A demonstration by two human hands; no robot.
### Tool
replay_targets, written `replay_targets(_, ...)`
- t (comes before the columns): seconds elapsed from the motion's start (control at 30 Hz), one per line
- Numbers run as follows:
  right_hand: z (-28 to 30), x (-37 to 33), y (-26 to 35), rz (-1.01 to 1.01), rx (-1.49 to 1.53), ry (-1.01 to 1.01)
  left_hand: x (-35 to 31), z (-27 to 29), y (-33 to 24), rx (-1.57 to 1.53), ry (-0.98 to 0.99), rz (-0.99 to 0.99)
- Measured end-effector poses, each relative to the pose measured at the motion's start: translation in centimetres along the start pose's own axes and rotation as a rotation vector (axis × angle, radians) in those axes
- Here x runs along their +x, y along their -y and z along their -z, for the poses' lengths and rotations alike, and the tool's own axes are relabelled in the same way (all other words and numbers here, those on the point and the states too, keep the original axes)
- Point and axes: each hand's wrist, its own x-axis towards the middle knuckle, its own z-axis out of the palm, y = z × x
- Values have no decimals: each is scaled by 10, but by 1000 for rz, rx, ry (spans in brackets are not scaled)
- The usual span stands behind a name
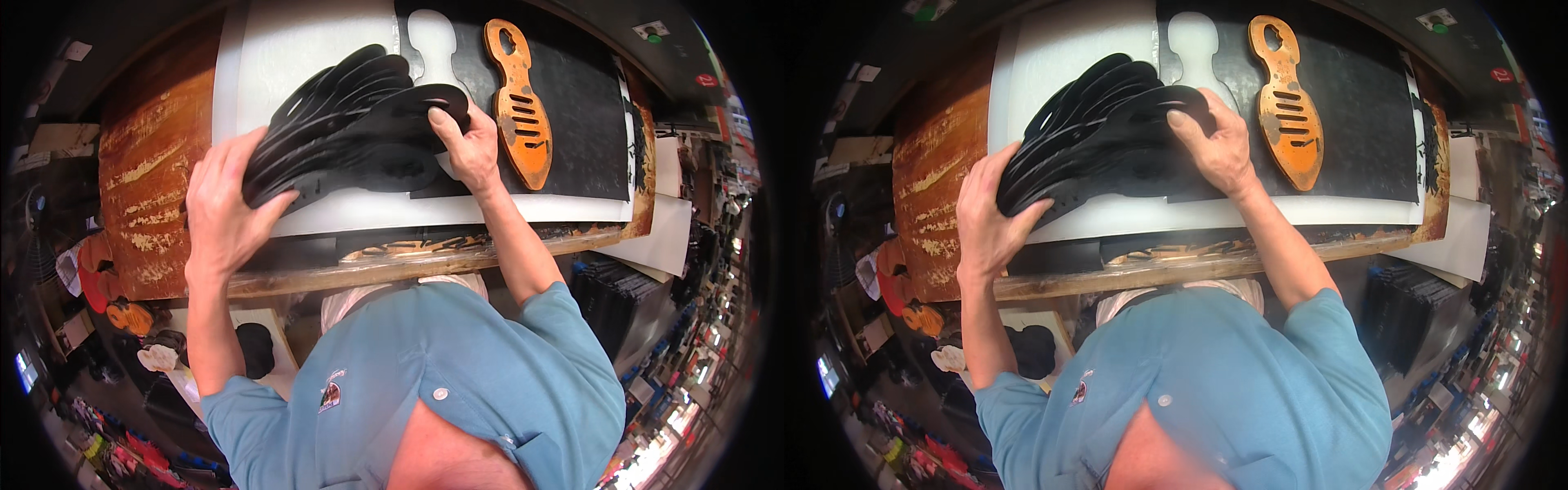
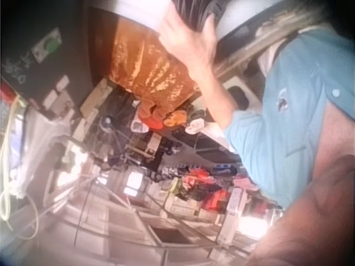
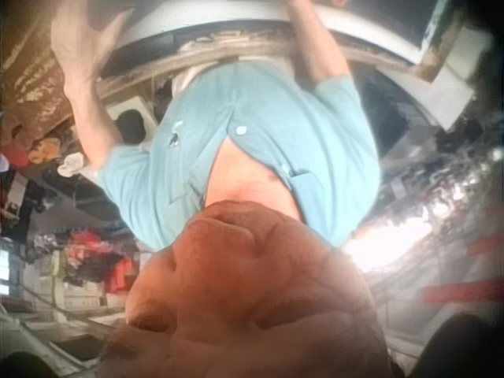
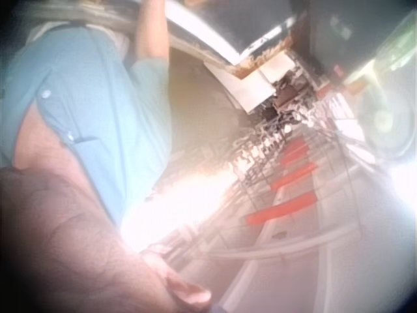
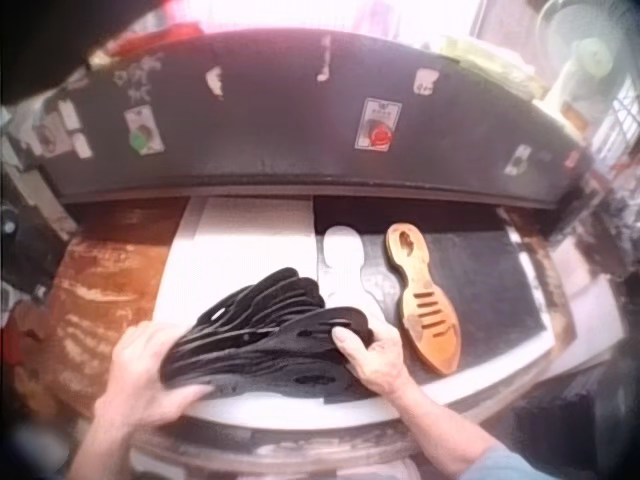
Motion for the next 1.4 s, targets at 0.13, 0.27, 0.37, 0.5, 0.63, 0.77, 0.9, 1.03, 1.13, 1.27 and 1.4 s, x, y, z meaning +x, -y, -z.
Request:
replay_targets(0.13, -8, 1, -11, 359, 59, 74, -11, 18, 0, 36, -148, -64)
replay_targets(0.27, -7, 21, 2, 477, -293, 282, -24, 11, 9, 108, 109, 86)
replay_targets(0.37, 10, 25, 29, 394, -307, 371, -31, 0, 12, 35, 31, 77)
replay_targets(0.5, -4, 36, 28, 448, -346, 264, -32, -2, 12, 52, 45, 84)
replay_targets(0.63, -29, 41, 6, 540, -372, 256, -29, -1, 14, 67, 4, 62)
replay_targets(0.77, -6, 39, 46, 557, -530, 331, -28, -4, 17, 25, 12, 87)
replay_targets(0.9, -19, 42, 99, 779, -618, 405, -25, -5, 20, 38, 12, 71)
replay_targets(1.03, -87, 34, 92, 699, -1045, 629, -22, -2, 25, 55, -16, 55)
replay_targets(1.13, -91, 38, 88, 792, -1092, 617, -25, 3, 30, 73, -80, 50)
replay_targets(1.27, -74, 48, 100, 840, -1038, 559, -33, 1, 33, -2, -93, 93)
replay_targets(1.4, -88, 51, 113, 854, -1161, 625, -38, -4, 37, 11, -102, 89)
